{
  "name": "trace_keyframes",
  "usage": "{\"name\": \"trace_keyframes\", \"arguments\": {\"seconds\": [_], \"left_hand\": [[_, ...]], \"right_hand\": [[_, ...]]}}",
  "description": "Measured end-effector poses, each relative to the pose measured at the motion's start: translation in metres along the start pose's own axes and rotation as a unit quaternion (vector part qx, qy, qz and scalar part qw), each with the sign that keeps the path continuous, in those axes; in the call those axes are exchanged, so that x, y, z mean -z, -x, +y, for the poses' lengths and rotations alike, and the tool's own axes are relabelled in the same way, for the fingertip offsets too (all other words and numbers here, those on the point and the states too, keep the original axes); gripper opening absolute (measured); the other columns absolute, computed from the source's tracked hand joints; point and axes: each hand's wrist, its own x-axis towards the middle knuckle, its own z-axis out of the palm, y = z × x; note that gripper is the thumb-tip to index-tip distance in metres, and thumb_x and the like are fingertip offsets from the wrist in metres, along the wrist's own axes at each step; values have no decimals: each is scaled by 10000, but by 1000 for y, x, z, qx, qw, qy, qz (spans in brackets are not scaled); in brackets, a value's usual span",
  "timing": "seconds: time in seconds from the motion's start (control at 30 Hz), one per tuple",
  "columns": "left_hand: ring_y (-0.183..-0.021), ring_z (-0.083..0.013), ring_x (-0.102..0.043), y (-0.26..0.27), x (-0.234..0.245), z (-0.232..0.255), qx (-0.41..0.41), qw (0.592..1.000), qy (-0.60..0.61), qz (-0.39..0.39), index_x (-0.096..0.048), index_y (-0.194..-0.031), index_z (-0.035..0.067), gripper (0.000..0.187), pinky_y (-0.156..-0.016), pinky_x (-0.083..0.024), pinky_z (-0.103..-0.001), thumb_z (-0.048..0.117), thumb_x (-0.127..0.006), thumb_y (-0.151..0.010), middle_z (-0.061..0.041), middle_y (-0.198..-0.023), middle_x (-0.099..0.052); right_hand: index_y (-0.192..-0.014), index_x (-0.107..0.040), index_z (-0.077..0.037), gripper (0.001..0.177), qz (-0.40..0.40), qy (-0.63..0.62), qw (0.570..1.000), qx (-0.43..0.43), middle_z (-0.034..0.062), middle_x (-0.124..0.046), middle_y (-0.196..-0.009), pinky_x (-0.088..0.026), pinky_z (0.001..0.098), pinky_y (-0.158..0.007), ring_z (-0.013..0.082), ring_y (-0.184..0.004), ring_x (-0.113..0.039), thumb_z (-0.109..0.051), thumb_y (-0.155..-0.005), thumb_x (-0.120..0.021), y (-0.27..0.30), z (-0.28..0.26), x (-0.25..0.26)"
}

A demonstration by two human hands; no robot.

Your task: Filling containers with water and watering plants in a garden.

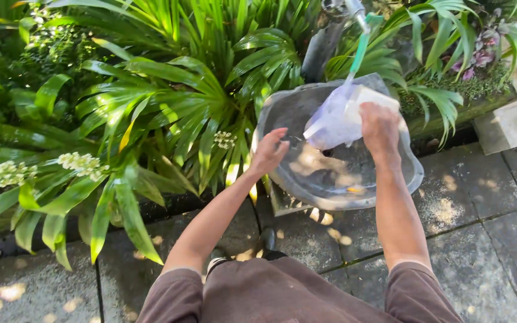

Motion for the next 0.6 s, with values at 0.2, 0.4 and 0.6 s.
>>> {"name": "trace_keyframes", "arguments": {"seconds": [0.2,0.4,0.6], "left_hand": [[-1372,-411,-482,-67,-93,5,-131,975,-173,-49,-496,-1467,34,632,-1119,-415,-486,263,-717,-921,-230,-1477,-511],[-1464,-397,-450,-85,-144,-30,-122,964,-234,-32,-476,-1492,91,678,-1183,-415,-449,391,-701,-927,-205,-1544,-467],[-1412,-423,-413,-90,-128,14,-28,982,-171,-80,-400,-1541,69,727,-1128,-381,-467,410,-638,-945,-242,-1605,-361]], "right_hand": [[-982,-760,-193,107,-55,61,991,102,46,-725,-912,-449,466,-923,260,-941,-685,-211,-936,-664,-6,12,-27],[-963,-748,-205,113,-100,45,986,124,40,-725,-887,-473,471,-911,263,-936,-693,-219,-917,-645,-3,29,-77],[-1076,-703,-45,193,-76,-304,941,-131,111,-718,-984,-525,363,-811,244,-911,-674,-210,-1014,-624,13,68,-100]]}}
